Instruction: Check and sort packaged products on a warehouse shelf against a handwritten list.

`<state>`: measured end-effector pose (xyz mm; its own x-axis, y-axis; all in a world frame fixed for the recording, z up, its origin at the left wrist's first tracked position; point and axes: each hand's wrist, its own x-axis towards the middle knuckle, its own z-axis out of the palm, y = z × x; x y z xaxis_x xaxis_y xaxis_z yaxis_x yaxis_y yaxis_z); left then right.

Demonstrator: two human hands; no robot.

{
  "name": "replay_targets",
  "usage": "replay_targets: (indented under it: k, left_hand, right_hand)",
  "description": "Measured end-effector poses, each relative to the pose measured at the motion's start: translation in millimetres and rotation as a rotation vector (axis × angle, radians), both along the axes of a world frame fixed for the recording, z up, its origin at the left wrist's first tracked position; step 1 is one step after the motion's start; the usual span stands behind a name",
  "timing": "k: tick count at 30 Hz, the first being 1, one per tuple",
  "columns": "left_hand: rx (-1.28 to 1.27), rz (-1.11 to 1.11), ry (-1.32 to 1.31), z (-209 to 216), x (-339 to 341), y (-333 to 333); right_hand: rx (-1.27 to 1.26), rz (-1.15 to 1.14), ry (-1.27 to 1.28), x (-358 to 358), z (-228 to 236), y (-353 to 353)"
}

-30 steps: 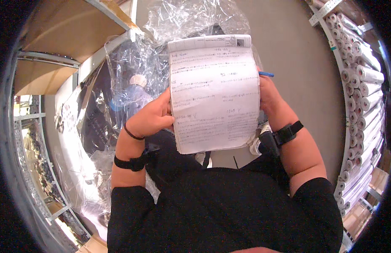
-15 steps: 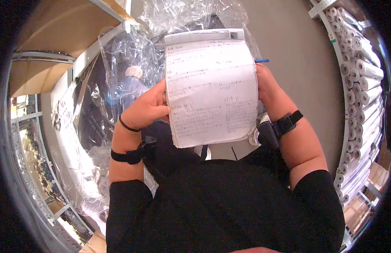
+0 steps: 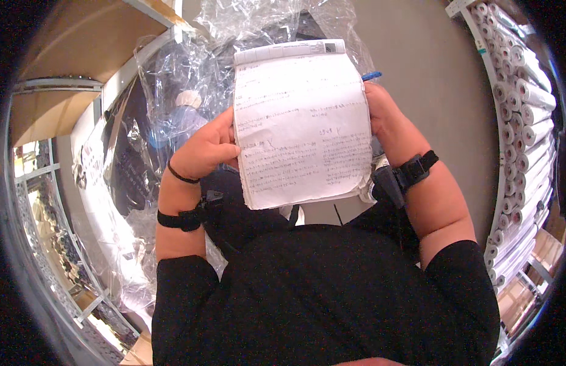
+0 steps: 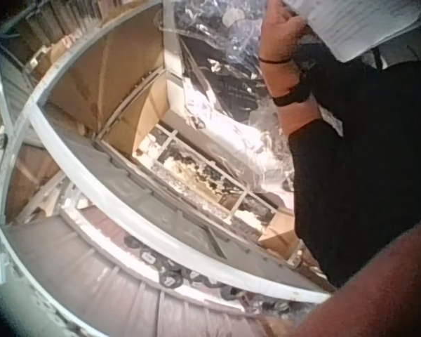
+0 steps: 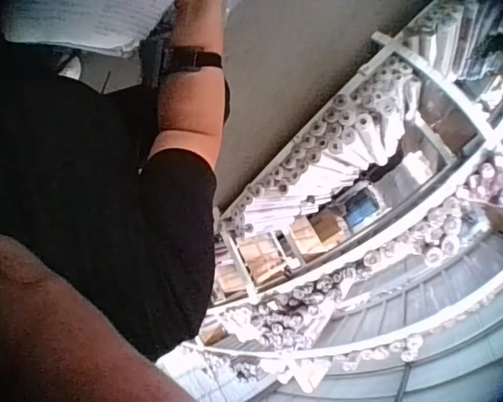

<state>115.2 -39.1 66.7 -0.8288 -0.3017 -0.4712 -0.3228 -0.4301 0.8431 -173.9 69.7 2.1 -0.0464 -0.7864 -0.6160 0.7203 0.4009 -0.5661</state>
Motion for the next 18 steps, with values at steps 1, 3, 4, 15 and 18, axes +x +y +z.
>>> replay_targets:
  k: [1,3,4,15,18]
  left_hand:
    - [0.017,-0.02,-0.012,0.3,0.0,-2.5]
    - [0.032,-0.04,-0.024,-2.2,0.8,-5.8]
    - [-0.016,-0.026,0.018,-7.6,2.7,-6.3]
    - [0.134,0.384,0.222,-11.3,-4.5,-15.9]
    - [0.075,0.369,0.193,-3.9,-12.8,-14.0]
  right_hand:
    - [0.001,-0.004,-0.027,-1.0,0.5,-0.6]
    - [-0.003,0.015,-0.032,-2.4,1.6,-2.2]
    - [-0.007,0.038,-0.037,-2.5,3.0,-3.8]
    - [-0.138,-0.043,-0.018,-6.7,-9.8,5.0]
    - [-0.214,-0.021,0.011,-7.7,-10.1,7.2]
